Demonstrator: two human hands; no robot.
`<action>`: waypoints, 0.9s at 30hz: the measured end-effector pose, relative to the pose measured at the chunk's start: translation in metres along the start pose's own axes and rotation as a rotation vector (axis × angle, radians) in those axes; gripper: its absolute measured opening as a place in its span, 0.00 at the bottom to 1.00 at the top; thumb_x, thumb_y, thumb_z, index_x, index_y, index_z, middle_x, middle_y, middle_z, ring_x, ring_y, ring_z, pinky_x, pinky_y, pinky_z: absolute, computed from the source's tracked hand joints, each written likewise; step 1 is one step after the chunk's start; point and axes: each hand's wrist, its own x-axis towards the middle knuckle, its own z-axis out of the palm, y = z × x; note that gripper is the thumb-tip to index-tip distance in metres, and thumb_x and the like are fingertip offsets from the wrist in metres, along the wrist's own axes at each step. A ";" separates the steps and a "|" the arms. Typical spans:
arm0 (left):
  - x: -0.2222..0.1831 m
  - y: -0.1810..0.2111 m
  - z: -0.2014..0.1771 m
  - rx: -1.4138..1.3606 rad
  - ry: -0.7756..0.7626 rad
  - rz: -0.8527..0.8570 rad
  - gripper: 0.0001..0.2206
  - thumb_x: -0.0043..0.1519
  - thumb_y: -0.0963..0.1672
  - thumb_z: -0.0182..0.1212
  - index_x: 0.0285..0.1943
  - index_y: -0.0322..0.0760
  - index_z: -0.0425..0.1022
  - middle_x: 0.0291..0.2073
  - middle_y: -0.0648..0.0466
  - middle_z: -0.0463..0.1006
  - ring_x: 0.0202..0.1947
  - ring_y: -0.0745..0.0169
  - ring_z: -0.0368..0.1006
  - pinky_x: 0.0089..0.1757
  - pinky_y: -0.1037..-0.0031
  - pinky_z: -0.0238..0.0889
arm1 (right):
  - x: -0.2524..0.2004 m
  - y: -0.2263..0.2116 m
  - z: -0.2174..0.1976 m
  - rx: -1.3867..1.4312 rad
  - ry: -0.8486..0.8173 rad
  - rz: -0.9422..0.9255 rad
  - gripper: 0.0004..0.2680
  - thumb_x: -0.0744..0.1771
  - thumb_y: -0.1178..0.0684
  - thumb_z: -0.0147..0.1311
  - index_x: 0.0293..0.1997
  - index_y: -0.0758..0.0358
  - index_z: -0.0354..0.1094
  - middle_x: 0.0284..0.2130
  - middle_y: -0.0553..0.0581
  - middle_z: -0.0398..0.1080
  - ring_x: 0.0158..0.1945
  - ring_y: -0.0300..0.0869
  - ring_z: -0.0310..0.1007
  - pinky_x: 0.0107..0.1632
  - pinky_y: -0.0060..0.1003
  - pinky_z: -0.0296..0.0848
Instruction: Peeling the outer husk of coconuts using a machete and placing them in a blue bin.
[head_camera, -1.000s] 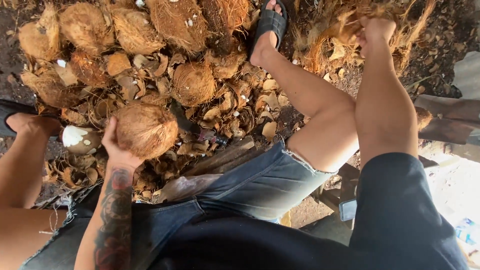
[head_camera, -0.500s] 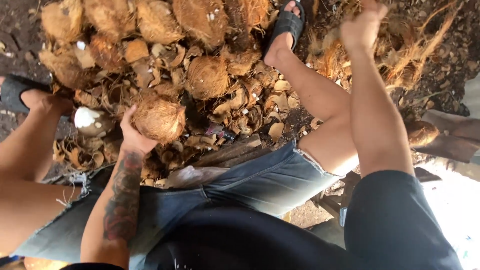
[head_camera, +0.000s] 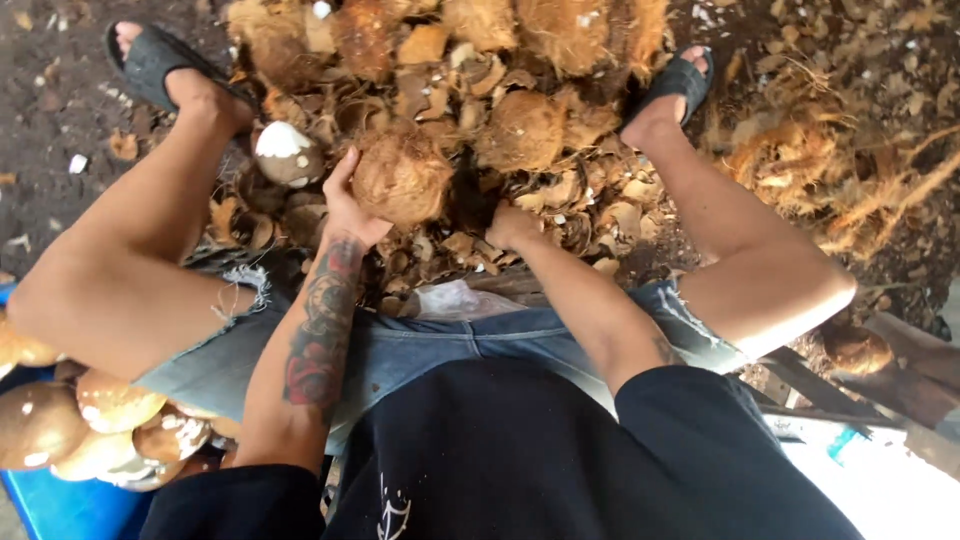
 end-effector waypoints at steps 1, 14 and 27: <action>-0.005 0.004 0.006 -0.009 0.004 0.015 0.34 0.54 0.56 0.72 0.66 0.36 0.79 0.64 0.35 0.77 0.66 0.25 0.71 0.65 0.35 0.59 | 0.000 -0.003 -0.001 -0.014 -0.001 -0.011 0.32 0.65 0.34 0.51 0.73 0.67 0.56 0.60 0.74 0.72 0.66 0.65 0.71 0.64 0.70 0.68; -0.005 0.022 0.004 -0.100 -0.038 0.218 0.43 0.58 0.58 0.72 0.77 0.29 0.65 0.70 0.30 0.68 0.72 0.25 0.63 0.67 0.34 0.55 | -0.164 -0.044 -0.136 0.859 0.006 -0.158 0.15 0.70 0.47 0.49 0.46 0.76 0.65 0.19 0.58 0.65 0.14 0.42 0.70 0.17 0.40 0.75; -0.008 0.030 0.014 0.127 0.135 0.178 0.43 0.41 0.62 0.67 0.66 0.42 0.72 0.64 0.42 0.76 0.65 0.40 0.73 0.66 0.37 0.62 | -0.240 -0.079 -0.068 0.743 0.078 -0.448 0.23 0.73 0.33 0.27 0.34 0.58 0.65 0.16 0.48 0.68 0.15 0.35 0.68 0.21 0.28 0.75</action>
